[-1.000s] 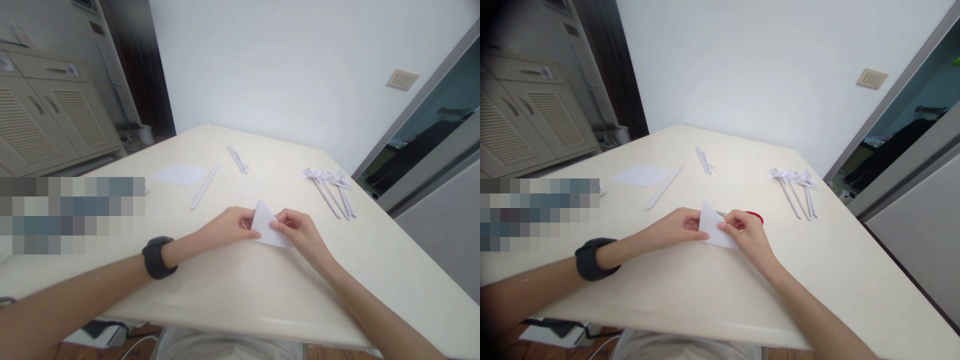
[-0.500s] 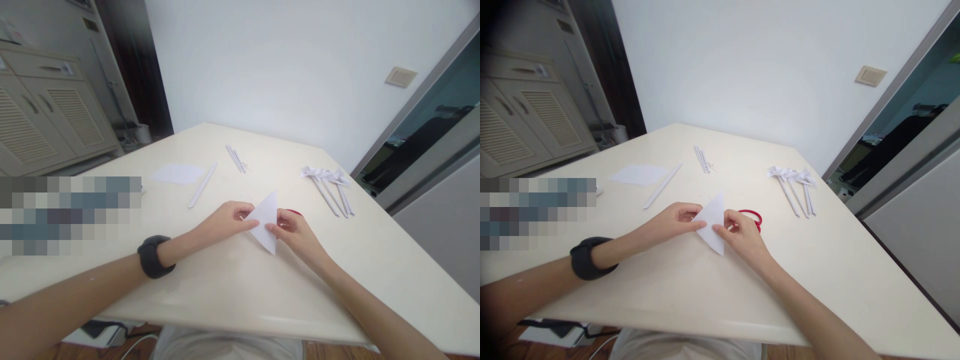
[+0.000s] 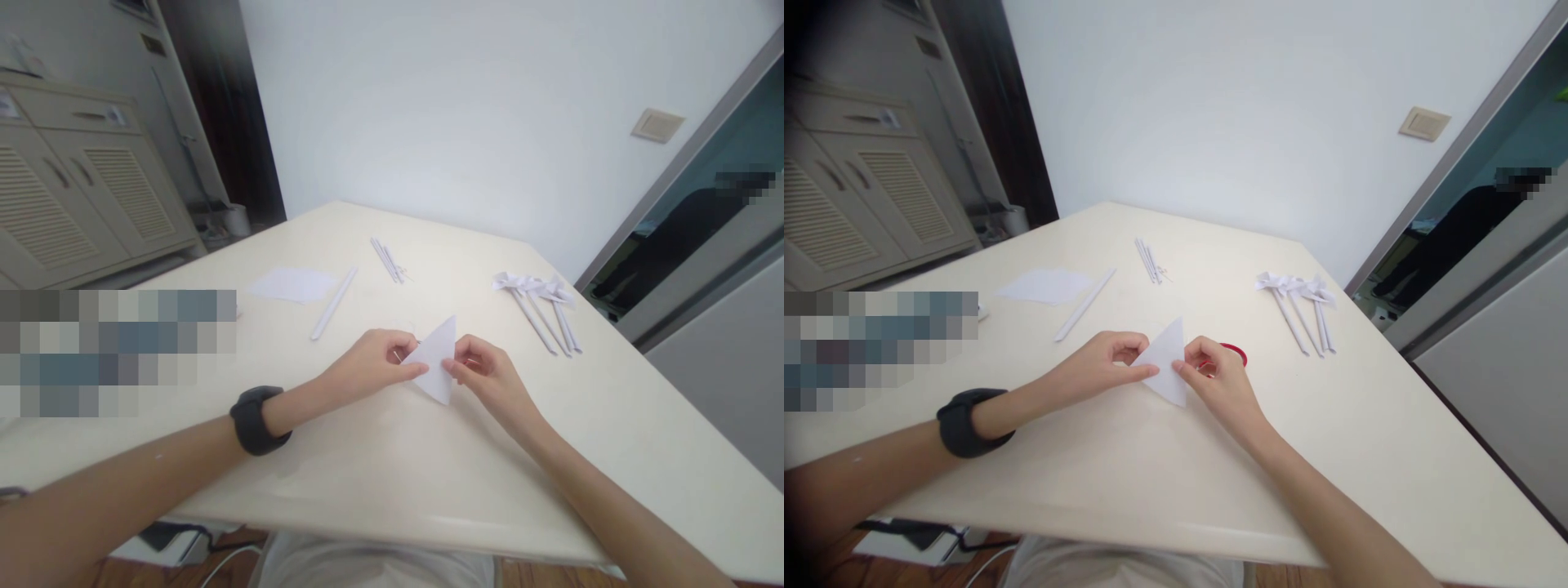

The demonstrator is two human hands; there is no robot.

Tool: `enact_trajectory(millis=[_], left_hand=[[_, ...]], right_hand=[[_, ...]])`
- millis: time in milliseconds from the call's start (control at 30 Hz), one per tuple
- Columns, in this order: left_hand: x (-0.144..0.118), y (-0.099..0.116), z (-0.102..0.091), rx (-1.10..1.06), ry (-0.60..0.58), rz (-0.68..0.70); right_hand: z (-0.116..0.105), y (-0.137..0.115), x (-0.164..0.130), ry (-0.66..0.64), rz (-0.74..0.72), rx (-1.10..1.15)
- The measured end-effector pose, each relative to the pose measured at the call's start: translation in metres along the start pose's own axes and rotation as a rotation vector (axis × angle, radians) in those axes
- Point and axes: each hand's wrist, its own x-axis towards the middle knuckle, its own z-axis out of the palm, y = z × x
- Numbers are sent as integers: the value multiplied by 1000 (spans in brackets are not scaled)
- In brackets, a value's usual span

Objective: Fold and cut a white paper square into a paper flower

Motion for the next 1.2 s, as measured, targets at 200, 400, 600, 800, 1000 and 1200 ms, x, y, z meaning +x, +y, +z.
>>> enact_trajectory(millis=[200,400,600,800,1000,1200], left_hand=[[2,-1,-1,36,-7,4],[0,-1,-1,14,-73,15],[0,-1,0,-116,-86,36],[4,-6,0,-234,-127,21],[2,-9,1,-336,-154,-20],[3,-7,1,-446,-94,-52]], right_hand=[[-2,0,1,0,-18,-3],[-2,-2,2,-6,-44,-5],[-2,-5,0,-15,-12,111],[-2,-6,0,-77,41,164],[-1,-10,0,-68,37,175],[-3,-14,-1,-32,72,126]])
